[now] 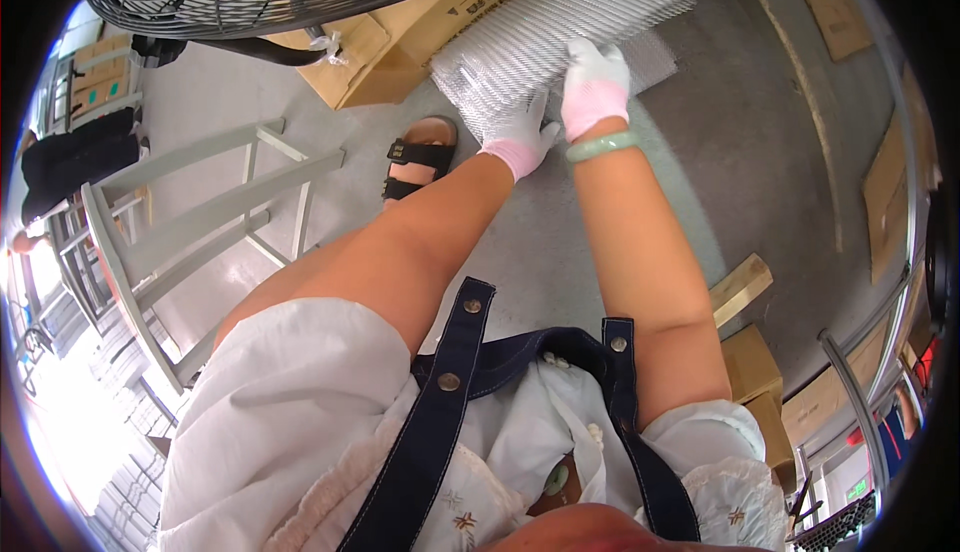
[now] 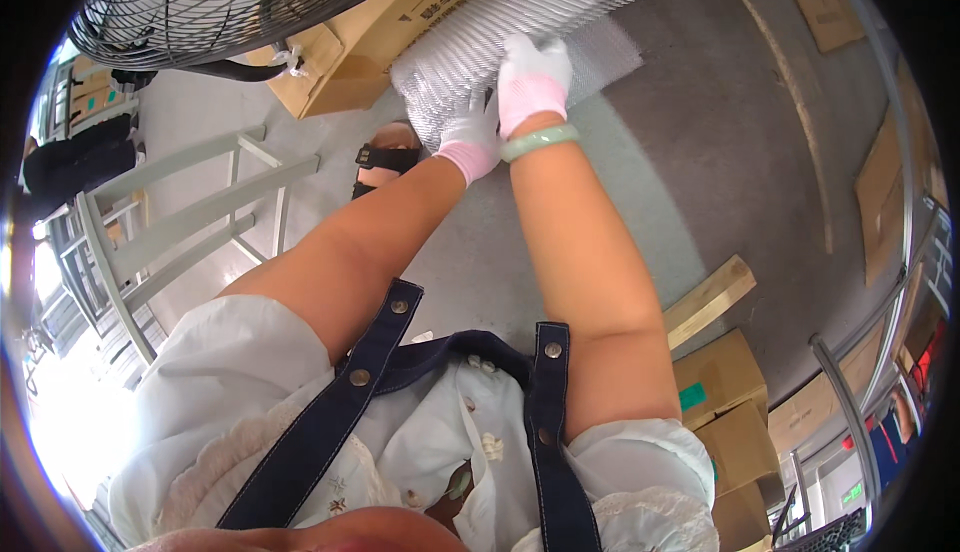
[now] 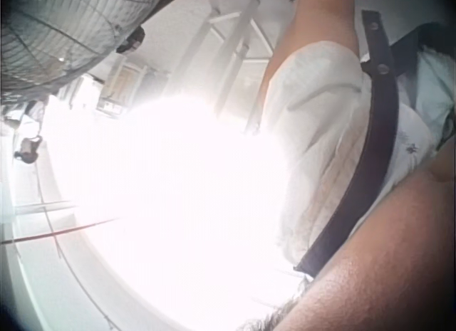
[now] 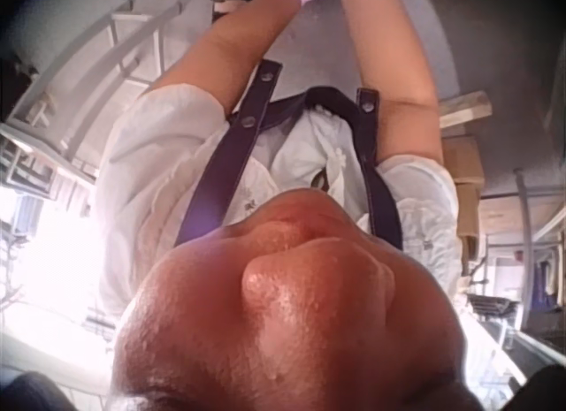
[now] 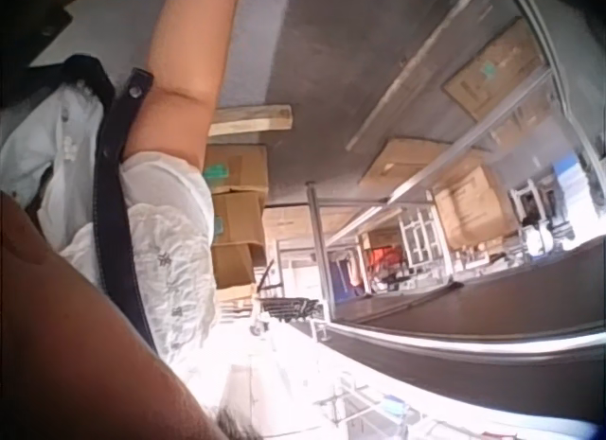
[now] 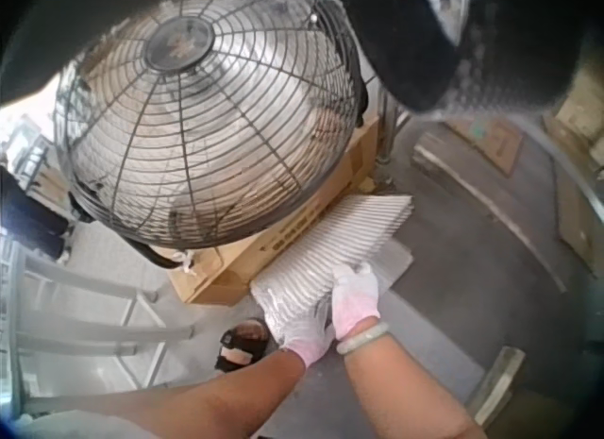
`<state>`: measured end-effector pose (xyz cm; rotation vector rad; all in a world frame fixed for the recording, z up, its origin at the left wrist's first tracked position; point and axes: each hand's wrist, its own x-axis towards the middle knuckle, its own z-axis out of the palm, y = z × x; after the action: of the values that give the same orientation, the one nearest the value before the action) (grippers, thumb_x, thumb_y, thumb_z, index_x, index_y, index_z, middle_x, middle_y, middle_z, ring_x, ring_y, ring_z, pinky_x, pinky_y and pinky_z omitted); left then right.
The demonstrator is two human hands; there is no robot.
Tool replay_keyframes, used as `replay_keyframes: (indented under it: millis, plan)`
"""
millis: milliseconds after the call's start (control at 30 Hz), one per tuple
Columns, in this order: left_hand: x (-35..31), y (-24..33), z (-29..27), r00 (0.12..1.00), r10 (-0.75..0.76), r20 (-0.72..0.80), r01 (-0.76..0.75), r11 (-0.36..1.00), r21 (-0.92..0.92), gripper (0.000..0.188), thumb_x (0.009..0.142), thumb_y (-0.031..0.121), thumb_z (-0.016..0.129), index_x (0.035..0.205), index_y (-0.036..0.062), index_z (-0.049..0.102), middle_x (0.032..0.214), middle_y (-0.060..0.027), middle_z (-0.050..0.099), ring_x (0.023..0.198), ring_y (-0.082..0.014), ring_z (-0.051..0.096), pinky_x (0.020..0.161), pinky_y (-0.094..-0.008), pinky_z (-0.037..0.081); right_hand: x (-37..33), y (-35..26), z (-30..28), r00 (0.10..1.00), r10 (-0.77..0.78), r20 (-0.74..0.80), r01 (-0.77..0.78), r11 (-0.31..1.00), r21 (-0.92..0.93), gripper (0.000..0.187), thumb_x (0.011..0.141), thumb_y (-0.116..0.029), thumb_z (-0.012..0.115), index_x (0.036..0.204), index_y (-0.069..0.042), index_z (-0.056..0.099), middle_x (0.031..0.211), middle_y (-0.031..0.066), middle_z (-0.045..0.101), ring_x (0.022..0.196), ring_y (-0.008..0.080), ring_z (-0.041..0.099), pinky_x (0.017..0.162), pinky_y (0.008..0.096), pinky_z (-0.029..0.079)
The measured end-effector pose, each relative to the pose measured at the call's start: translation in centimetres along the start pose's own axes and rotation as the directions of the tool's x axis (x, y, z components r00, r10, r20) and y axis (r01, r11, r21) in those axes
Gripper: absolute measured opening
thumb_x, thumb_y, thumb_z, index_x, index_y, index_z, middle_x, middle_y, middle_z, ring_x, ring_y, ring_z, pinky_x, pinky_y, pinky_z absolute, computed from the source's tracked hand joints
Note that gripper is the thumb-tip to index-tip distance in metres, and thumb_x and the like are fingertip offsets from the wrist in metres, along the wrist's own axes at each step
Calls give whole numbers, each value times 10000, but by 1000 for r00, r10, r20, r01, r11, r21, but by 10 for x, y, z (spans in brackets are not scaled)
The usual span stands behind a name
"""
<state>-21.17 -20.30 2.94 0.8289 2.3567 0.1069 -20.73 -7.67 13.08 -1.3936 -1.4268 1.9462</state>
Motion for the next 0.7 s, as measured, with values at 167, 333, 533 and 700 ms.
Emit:
replay_keyframes:
  millis: [167,333,533,700]
  plan:
    - [3,-5,-5,991,117,-59,-108,985,135,721,971,465,498,1574,145,266,1621,-173,248,1511,-405,146,1220,-555,105,8,-3,-49,976,-206,-70,212,973,88,305,849,-175,611,1001,90,616,954,129,650,908,204,579,865,338,465]
    - [7,-4,7,997,28,-78,0,942,335,772,937,518,530,1565,155,267,1611,-196,233,1482,-427,196,1192,-542,175,7,-27,-113,993,-44,-107,99,806,584,190,903,-126,556,970,27,647,988,94,653,970,189,587,914,332,459]
    - [13,1,-28,983,-27,184,-30,953,302,736,943,508,518,1553,151,313,1618,-173,236,1469,-416,250,1187,-543,216,-34,-23,-221,954,-227,-197,286,886,364,444,868,-137,529,1277,34,543,1272,136,593,1200,276,546,1083,406,394]
    - [22,59,-109,888,339,309,17,649,-761,843,982,641,405,1532,7,331,1561,-188,389,1449,-314,359,1200,-420,257,-127,-57,-290,969,-240,-57,246,915,320,589,814,-39,508,1391,70,455,1305,97,577,1165,204,540,1082,331,365]
